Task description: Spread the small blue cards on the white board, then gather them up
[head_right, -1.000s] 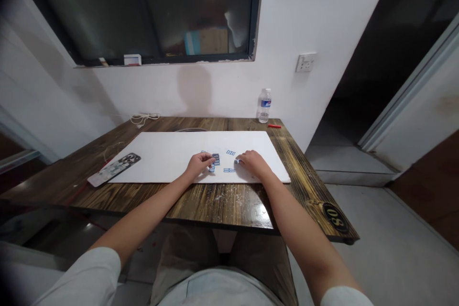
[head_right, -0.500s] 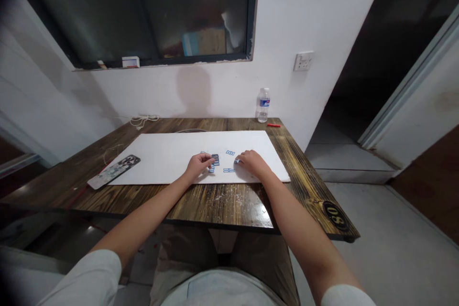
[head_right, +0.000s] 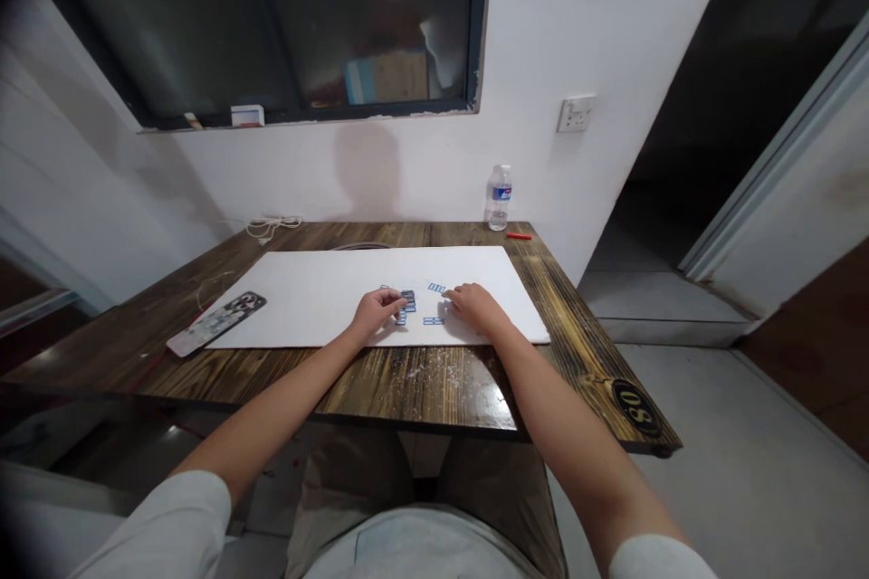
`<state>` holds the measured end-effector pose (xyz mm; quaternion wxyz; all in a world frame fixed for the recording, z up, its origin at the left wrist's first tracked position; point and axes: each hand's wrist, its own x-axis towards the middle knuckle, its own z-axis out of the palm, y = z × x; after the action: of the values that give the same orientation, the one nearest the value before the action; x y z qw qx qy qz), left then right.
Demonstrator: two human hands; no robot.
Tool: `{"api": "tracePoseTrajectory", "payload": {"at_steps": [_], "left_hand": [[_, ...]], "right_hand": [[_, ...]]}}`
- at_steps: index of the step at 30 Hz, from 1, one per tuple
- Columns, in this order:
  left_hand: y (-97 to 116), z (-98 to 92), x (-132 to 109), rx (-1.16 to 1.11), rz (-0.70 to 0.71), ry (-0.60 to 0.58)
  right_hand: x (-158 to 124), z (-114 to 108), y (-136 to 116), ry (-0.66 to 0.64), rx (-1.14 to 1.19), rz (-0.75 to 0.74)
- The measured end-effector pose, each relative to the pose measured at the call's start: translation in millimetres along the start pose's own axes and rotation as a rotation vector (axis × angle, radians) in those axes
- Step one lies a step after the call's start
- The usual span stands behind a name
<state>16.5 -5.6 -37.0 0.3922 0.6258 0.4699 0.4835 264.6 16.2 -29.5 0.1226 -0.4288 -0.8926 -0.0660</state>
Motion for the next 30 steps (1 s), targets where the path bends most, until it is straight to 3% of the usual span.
{"api": "tracePoseTrajectory", "payload": {"at_steps": [9,21,24,30], "left_hand": [[-2,0.0,2,-0.006,-0.006,0.006],[1,0.9,0,-0.011,-0.025,0.002],[0,0.9,0,-0.023,-0.021,-0.006],[1,1.8,0,-0.034,-0.016,-0.015]], "right_hand": [[1,-1,-3,-0.024,-0.036,0.043],[-4,0,1,0.067,0.031,0.092],[-5,-2,0,0.183,0.097,0.064],[-4,-5,-24,0.613,0.345,-0.142]]}}
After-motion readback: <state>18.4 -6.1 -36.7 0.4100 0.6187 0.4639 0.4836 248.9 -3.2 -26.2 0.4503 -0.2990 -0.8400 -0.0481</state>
